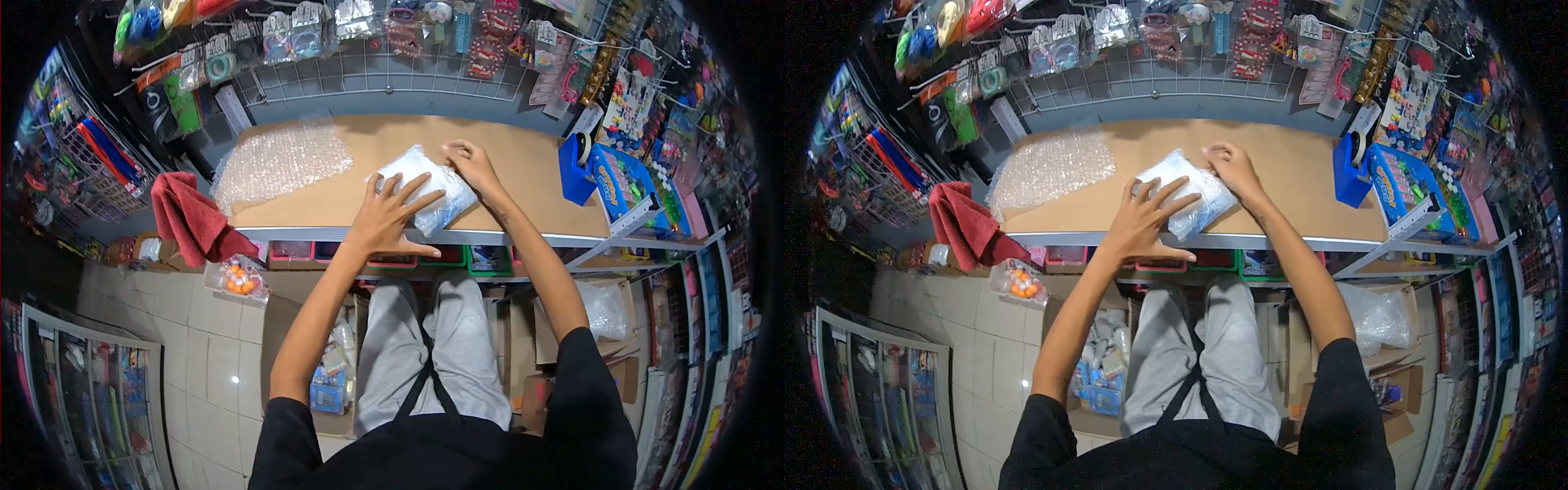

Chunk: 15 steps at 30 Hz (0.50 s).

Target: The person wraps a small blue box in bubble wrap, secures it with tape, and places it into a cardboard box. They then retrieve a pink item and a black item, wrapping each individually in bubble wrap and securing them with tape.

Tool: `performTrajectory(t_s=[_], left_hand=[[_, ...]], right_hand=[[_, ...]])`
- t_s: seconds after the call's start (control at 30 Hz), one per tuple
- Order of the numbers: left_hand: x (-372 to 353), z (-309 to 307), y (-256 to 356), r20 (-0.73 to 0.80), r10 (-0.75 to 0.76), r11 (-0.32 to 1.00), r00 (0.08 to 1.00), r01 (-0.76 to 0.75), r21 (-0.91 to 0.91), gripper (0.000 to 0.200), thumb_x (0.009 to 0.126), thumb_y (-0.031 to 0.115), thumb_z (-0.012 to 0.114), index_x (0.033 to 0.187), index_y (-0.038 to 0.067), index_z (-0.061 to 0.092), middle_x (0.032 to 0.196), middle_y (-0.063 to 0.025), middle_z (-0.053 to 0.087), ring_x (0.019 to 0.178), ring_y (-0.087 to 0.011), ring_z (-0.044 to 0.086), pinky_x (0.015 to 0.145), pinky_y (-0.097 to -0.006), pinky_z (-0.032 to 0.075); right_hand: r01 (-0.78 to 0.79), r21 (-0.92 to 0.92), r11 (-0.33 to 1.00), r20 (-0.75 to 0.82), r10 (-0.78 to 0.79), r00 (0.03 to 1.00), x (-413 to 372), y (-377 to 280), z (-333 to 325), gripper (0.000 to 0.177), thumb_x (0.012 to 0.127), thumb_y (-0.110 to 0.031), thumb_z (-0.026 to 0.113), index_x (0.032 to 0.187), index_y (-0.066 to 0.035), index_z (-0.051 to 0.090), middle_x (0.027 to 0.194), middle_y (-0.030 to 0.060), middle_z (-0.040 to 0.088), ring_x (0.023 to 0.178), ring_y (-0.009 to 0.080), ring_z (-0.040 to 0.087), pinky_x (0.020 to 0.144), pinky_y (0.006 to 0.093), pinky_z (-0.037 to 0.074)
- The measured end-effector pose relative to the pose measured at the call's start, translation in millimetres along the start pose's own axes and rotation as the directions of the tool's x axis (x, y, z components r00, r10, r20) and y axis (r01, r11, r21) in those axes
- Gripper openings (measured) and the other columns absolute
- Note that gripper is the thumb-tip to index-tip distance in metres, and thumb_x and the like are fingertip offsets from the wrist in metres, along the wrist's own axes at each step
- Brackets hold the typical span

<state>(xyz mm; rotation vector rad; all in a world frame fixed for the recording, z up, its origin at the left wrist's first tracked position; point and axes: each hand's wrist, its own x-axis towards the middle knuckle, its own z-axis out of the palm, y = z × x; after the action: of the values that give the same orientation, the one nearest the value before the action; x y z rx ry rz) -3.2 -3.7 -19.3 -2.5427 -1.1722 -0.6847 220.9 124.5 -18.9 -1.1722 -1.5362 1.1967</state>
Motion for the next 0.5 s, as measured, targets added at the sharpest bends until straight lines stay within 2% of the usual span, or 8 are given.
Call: performTrajectory(t_s=[0.03, 0.07, 0.13, 0.23, 0.3, 0.37, 0.4, 0.5], left_hand=[[0.8, 0.1, -0.1, -0.005, 0.007, 1.0, 1.0, -0.007, 0.006, 0.095, 0.07, 0.077, 0.069, 0.152, 0.035, 0.046, 0.16, -0.0024, 0.04, 0.131, -0.0381, 0.047, 0.112, -0.0611, 0.027], [0.2, 0.5, 0.5, 0.038, -0.012, 0.999, 0.999, 0.01, 0.042, 0.094, 0.068, 0.061, 0.078, 0.152, 0.037, 0.045, 0.161, -0.0009, 0.039, 0.131, -0.0361, 0.048, 0.111, -0.0587, 0.029], [-1.5, 4.8, -0.7, 0.02, 0.007, 0.997, 1.0, -0.009, 0.075, 0.094, 0.068, 0.057, 0.08, 0.152, 0.038, 0.044, 0.159, -0.0018, 0.041, 0.129, -0.036, 0.048, 0.11, -0.0599, 0.03], [-1.4, 5.8, 1.4, 0.003, 0.02, 0.992, 1.0, -0.02, 0.124, 0.089, 0.071, 0.05, 0.081, 0.151, 0.037, 0.046, 0.158, -0.001, 0.042, 0.125, -0.0341, 0.051, 0.108, -0.0583, 0.033], [0.0, 4.4, 4.5, 0.002, 0.029, 0.977, 1.0, -0.029, 0.212, 0.084, 0.072, 0.053, 0.08, 0.148, 0.034, 0.051, 0.156, -0.0005, 0.045, 0.124, -0.033, 0.051, 0.108, -0.0555, 0.033], [2.9, -2.4, 5.8, -0.125, -0.072, 0.997, 0.99, 0.071, -0.017, 0.073, 0.077, 0.053, 0.076, 0.142, 0.027, 0.058, 0.146, -0.0048, 0.055, 0.117, -0.0329, 0.057, 0.103, -0.0509, 0.039], [5.8, -7.8, 4.3, -0.18, -0.133, 0.985, 0.975, 0.11, -0.13, 0.068, 0.08, 0.054, 0.075, 0.139, 0.023, 0.061, 0.141, -0.0069, 0.06, 0.114, -0.0329, 0.06, 0.101, -0.0486, 0.042], [9.1, -18.1, -3.6, -0.139, -0.397, 0.764, 0.907, 0.243, -0.598, 0.054, 0.092, 0.054, 0.064, 0.128, 0.014, 0.067, 0.112, -0.0159, 0.072, 0.096, -0.036, 0.066, 0.087, -0.0458, 0.05]], right_hand=[[0.065, 0.033, 0.997, -0.015, -0.064, 0.998, -4.4, 5.0, -6.4, 0.032, 0.1, -0.023, 0.065, 0.121, 0.002, 0.064, 0.102, 0.0096, 0.072, 0.093, 0.0142, 0.066, 0.083, 0.0273, 0.053], [0.129, 0.061, 0.99, -0.03, -0.127, 0.991, -10.9, 11.1, -13.6, 0.031, 0.102, -0.023, 0.062, 0.121, 0.001, 0.064, 0.104, 0.0092, 0.071, 0.093, 0.0139, 0.066, 0.083, 0.0273, 0.053], [0.224, -0.038, 0.974, -0.009, -0.225, 0.974, -27.2, 19.5, -27.8, 0.031, 0.107, -0.024, 0.055, 0.125, 0.001, 0.063, 0.112, 0.0094, 0.068, 0.096, 0.0134, 0.064, 0.086, 0.0278, 0.053], [0.235, 0.054, 0.97, 0.078, -0.239, 0.968, -54.8, 13.3, -36.4, 0.033, 0.107, -0.025, 0.054, 0.128, -0.002, 0.062, 0.115, 0.0079, 0.068, 0.103, 0.0147, 0.063, 0.092, 0.0296, 0.051], [0.304, 0.016, 0.953, 0.2, -0.301, 0.932, -67.8, 6.7, -43.2, 0.045, 0.103, -0.035, 0.061, 0.135, -0.005, 0.058, 0.133, 0.0101, 0.058, 0.122, 0.0205, 0.056, 0.104, 0.0341, 0.046], [0.378, -0.011, 0.926, 0.323, -0.354, 0.878, -75.0, 2.0, -47.6, 0.054, 0.099, -0.039, 0.066, 0.14, -0.006, 0.055, 0.144, 0.0114, 0.051, 0.132, 0.0234, 0.051, 0.109, 0.0363, 0.043], [0.424, -0.031, 0.905, 0.348, -0.387, 0.854, -78.4, -3.1, -46.0, 0.071, 0.09, -0.041, 0.077, 0.146, -0.008, 0.049, 0.154, 0.0132, 0.04, 0.139, 0.0255, 0.045, 0.113, 0.0394, 0.04], [0.546, -0.293, 0.785, 0.287, -0.473, 0.833, -98.1, -35.0, -30.9, 0.082, 0.081, -0.038, 0.085, 0.148, -0.008, 0.047, 0.158, 0.013, 0.037, 0.142, 0.0255, 0.041, 0.114, 0.0409, 0.04]])
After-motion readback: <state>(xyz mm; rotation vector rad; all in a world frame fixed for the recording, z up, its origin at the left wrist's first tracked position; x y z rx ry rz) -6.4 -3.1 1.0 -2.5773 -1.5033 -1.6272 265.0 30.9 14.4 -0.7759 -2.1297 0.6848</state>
